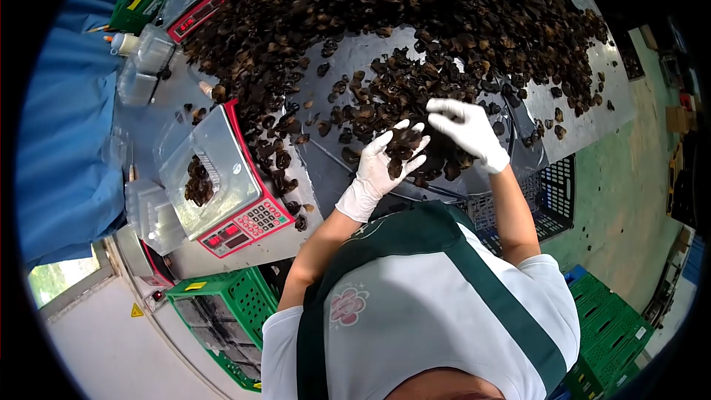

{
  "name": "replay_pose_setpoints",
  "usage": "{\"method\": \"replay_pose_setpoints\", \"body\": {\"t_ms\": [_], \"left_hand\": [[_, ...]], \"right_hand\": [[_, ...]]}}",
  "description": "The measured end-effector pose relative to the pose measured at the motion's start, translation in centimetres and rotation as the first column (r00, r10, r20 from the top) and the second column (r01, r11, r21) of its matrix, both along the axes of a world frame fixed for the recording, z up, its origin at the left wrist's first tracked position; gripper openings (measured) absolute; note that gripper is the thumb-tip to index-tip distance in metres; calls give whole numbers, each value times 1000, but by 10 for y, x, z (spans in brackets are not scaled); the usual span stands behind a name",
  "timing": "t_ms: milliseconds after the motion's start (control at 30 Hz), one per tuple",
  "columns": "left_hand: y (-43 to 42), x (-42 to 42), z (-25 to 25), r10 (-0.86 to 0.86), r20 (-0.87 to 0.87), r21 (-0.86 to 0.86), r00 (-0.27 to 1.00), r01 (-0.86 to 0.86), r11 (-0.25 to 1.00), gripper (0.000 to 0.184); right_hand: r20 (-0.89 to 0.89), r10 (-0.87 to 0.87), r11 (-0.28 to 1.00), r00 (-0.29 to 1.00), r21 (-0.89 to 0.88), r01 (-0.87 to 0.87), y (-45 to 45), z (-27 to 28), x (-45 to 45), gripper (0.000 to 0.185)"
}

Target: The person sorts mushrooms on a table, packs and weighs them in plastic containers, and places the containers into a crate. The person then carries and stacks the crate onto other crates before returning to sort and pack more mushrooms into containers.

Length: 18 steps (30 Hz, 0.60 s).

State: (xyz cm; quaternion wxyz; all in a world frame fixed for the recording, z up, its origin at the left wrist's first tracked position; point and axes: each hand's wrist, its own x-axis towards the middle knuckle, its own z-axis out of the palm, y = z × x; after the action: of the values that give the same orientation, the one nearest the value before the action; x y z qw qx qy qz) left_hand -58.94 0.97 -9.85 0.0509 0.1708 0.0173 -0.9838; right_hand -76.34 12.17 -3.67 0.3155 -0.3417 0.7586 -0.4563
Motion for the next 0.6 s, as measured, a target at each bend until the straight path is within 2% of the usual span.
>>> {"method": "replay_pose_setpoints", "body": {"t_ms": [67,133,200,233,267,333,367,400,467,500,567,600], "left_hand": [[-2,2,-18,-9,-26,106,1000,11,994,27],[-2,2,-12,-26,86,39,996,22,999,22],[-1,5,-14,-32,145,26,989,29,999,23],[-1,6,-13,-45,204,17,978,42,999,24],[-2,6,-13,-45,204,16,978,42,999,24],[-1,6,-5,-37,259,-54,965,53,997,28],[-2,5,-1,-42,250,-69,967,62,996,33],[-1,4,0,-44,250,-69,967,63,996,33],[-1,4,1,-49,227,-114,973,76,990,38],[-2,4,1,-47,226,-116,973,75,990,38],[-3,6,1,-100,224,-212,970,148,966,53],[-3,7,1,-99,226,-211,969,147,966,53]], "right_hand": [[-240,-77,995,968,45,90,-12,-22,-22,26],[-388,-137,963,912,165,215,-28,-45,-46,26],[-564,-63,954,823,208,216,-42,-61,-62,28],[-618,-29,981,786,134,141,-49,-76,-70,32],[-618,-30,981,786,133,141,-53,-89,-78,32],[-609,138,941,781,327,89,-63,-89,-76,33],[-622,128,940,773,324,105,-62,-87,-77,26],[-622,127,940,773,324,107,-61,-82,-78,26],[-597,75,943,799,302,137,-57,-75,-80,16],[-595,-59,962,802,181,205,-51,-72,-78,12],[-521,-162,972,838,64,228,-38,-71,-79,16],[-474,-203,969,857,29,246,-33,-67,-77,17]]}}
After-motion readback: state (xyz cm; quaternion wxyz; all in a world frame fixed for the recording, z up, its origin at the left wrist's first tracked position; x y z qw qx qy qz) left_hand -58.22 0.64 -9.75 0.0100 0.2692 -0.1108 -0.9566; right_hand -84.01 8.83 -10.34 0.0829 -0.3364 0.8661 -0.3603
